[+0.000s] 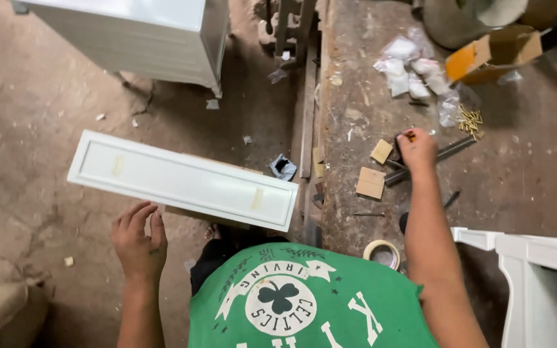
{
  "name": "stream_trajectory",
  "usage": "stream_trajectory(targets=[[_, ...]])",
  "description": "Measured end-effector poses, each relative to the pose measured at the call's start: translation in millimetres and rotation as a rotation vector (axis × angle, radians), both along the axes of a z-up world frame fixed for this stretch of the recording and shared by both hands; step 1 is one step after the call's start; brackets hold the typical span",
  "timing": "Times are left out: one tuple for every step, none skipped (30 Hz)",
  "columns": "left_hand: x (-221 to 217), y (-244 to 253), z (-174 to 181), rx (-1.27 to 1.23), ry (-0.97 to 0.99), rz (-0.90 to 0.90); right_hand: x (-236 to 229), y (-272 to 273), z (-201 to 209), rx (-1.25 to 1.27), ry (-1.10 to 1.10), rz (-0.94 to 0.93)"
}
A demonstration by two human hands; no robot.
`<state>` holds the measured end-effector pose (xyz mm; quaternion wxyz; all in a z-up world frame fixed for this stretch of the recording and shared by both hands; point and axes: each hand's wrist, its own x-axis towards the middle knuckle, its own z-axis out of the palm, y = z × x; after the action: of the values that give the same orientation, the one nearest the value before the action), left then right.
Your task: The person measures and marks a white wooden cabinet door using a combination square, a tape measure, and a pencil. They draw lines on the door surface and use a small wooden block as a guide for additional markings.
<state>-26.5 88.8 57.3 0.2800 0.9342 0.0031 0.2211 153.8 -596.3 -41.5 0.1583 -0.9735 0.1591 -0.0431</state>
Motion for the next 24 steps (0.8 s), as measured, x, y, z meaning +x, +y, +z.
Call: stream_trajectory(targets=[[-4, -1, 1, -0.005, 0.009, 0.016, 11, -7, -1, -0.005, 0.009, 0.016], [-9, -3, 2, 0.01, 0.006, 0.01, 22, -14, -2, -0.013, -0.007, -0.019], [-10, -9, 1, 0.017, -0.002, -0.003, 32, -27, 2, -0.029, -0.029, -0.061], [-20, -7, 1, 0.003, 0.002, 0.006, 41, -37, -8, -0.043, -0.026, -0.052], [-22, -8, -3, 0.054, 0.018, 0.002, 52, -54, -14, -0.076, -0.151, -0.011], [-23, -10, -7, 0.106, 0.034, -0.002, 63, -71, -18, -0.11, -0.274, 0.033], [-25, -12, -7, 0.091, 0.03, -0.005, 67, -72, -10, -0.126, -0.277, 0.032], [-28, -14, -7, 0.116, 0.087, 0.023, 72, -73, -2, -0.115, -0.216, -0.047], [-33, -12, -5, 0.151, 0.147, 0.059, 79, -67, 0, -0.092, -0.152, -0.118], [-35, -12, -9, 0.145, 0.147, 0.064, 79, -64, 9, -0.097, -0.153, -0.113], [-39, -10, -12, 0.162, 0.148, 0.07, 80, -56, 16, -0.06, -0.162, -0.099], [-43, -8, -14, 0.179, 0.149, 0.075, 81, -49, 23, -0.024, -0.171, -0.085], [-43, -10, -12, 0.181, 0.152, 0.083, 83, -44, 27, -0.02, -0.169, -0.077], [-43, -12, -10, 0.185, 0.148, 0.08, 86, -39, 32, -0.013, -0.168, -0.046], [-42, -12, -8, 0.191, 0.143, 0.075, 88, -33, 37, -0.004, -0.169, -0.017], [-42, -16, -4, 0.195, 0.144, 0.082, 92, -33, 35, 0.001, -0.169, -0.011], [-40, -19, -1, 0.201, 0.176, 0.096, 97, -32, 33, -0.029, -0.119, 0.013], [-39, -22, 2, 0.207, 0.207, 0.111, 102, -31, 31, -0.059, -0.071, 0.038], [-34, -26, 5, 0.218, 0.209, 0.122, 109, -50, 12, -0.047, -0.069, 0.048], [-30, -29, 7, 0.182, 0.157, 0.081, 116, -68, -7, -0.097, -0.167, 0.142], [-32, -29, 12, 0.153, 0.111, 0.054, 128, -77, -32, -0.134, -0.262, 0.25], [-28, -32, 21, 0.172, 0.121, 0.079, 123, -83, -39, -0.111, -0.258, 0.272], [-27, -38, 27, 0.154, 0.194, 0.126, 124, -90, -45, -0.154, -0.373, 0.205], [-26, -43, 33, 0.134, 0.266, 0.174, 127, -97, -51, -0.194, -0.489, 0.135]])
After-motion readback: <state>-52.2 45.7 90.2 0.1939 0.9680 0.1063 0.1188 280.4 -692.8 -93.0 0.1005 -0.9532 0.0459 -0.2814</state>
